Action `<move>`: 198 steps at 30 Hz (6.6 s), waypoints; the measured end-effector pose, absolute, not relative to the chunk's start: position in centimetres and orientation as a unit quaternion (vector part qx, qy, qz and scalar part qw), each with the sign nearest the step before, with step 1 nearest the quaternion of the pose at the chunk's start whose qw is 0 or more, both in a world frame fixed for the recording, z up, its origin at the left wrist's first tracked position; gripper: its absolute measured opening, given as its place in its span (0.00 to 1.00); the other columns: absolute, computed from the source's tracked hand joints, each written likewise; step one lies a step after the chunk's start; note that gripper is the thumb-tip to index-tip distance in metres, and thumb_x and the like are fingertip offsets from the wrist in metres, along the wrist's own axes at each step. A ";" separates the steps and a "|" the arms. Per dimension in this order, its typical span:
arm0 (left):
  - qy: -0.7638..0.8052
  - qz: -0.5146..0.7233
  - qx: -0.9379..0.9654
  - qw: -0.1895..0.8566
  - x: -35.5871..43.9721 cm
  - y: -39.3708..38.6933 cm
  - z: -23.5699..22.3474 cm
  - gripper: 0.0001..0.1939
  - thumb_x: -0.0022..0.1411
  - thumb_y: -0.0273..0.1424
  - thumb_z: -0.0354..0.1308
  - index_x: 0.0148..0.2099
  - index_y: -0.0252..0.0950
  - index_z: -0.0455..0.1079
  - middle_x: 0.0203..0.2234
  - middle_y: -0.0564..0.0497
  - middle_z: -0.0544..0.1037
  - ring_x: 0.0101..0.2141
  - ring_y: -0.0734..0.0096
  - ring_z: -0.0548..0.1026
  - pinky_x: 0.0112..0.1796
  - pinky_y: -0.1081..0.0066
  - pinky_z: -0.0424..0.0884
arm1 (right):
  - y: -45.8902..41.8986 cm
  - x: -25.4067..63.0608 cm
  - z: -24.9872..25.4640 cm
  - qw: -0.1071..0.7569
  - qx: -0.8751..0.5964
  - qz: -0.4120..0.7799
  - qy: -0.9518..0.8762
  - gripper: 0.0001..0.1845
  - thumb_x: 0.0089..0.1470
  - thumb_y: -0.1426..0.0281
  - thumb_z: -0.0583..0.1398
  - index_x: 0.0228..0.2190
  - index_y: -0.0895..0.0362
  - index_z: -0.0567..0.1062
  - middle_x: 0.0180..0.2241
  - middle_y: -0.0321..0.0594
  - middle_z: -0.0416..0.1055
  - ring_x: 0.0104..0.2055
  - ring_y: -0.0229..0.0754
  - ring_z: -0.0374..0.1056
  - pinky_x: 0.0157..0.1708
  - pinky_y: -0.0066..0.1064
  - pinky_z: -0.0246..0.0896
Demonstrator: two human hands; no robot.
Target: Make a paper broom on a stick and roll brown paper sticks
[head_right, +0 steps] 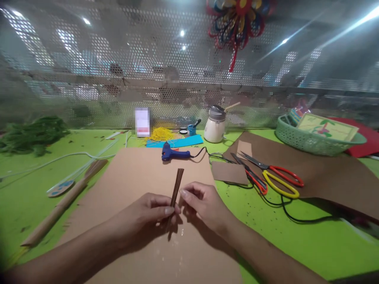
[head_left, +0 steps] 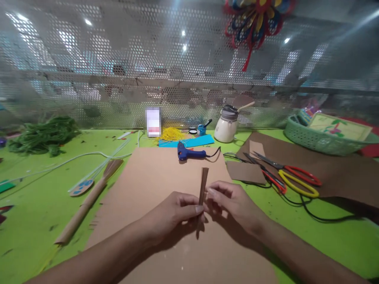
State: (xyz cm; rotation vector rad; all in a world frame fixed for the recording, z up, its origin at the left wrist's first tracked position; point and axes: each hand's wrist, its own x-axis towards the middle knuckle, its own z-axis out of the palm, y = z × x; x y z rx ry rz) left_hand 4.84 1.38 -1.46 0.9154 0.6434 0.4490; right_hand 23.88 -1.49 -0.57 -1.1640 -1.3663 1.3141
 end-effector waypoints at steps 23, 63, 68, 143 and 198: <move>0.447 0.463 0.372 0.669 2.4 8.1 -0.8 0.09 0.64 0.28 0.55 0.38 0.27 0.72 0.33 0.39 0.79 0.33 0.64 0.79 0.35 0.69 0.77 | 3.4 34.6 -0.6 0.130 -0.646 0.028 -0.752 0.14 0.42 0.81 0.62 0.33 0.57 0.78 0.40 0.46 0.75 0.44 0.51 0.65 0.43 0.37 0.57; 0.345 0.271 0.422 0.793 3.5 4.6 -1.5 0.05 0.53 0.27 0.65 0.32 0.29 0.74 0.25 0.47 0.77 0.27 0.72 0.73 0.33 0.72 0.65 | 2.0 27.4 -2.3 0.452 -0.526 0.349 -0.630 0.16 0.56 0.58 0.58 0.29 0.58 0.76 0.28 0.41 0.74 0.31 0.43 0.70 0.32 0.34 0.66; 0.339 0.241 0.430 0.801 3.4 4.5 -1.4 0.05 0.53 0.27 0.65 0.32 0.29 0.75 0.25 0.46 0.77 0.27 0.71 0.73 0.32 0.71 0.63 | 1.3 26.7 -2.2 0.435 -0.523 0.394 -0.618 0.19 0.54 0.56 0.60 0.24 0.58 0.74 0.21 0.34 0.65 0.24 0.36 0.60 0.25 0.29 0.56; 0.388 0.306 0.451 0.743 3.5 4.8 -2.0 0.11 0.48 0.28 0.69 0.32 0.31 0.70 0.24 0.50 0.75 0.26 0.73 0.71 0.30 0.72 0.62 | 0.6 27.5 -1.9 0.431 -0.545 0.337 -0.636 0.13 0.56 0.62 0.59 0.27 0.58 0.76 0.23 0.35 0.68 0.25 0.37 0.61 0.26 0.30 0.57; 0.359 0.353 0.429 0.750 4.4 3.5 -0.9 0.11 0.50 0.30 0.70 0.36 0.34 0.75 0.27 0.50 0.77 0.28 0.71 0.73 0.31 0.71 0.65 | 0.0 25.9 -1.9 0.525 -0.474 0.582 -0.401 0.12 0.36 0.67 0.73 0.25 0.58 0.79 0.23 0.34 0.71 0.25 0.35 0.63 0.26 0.28 0.53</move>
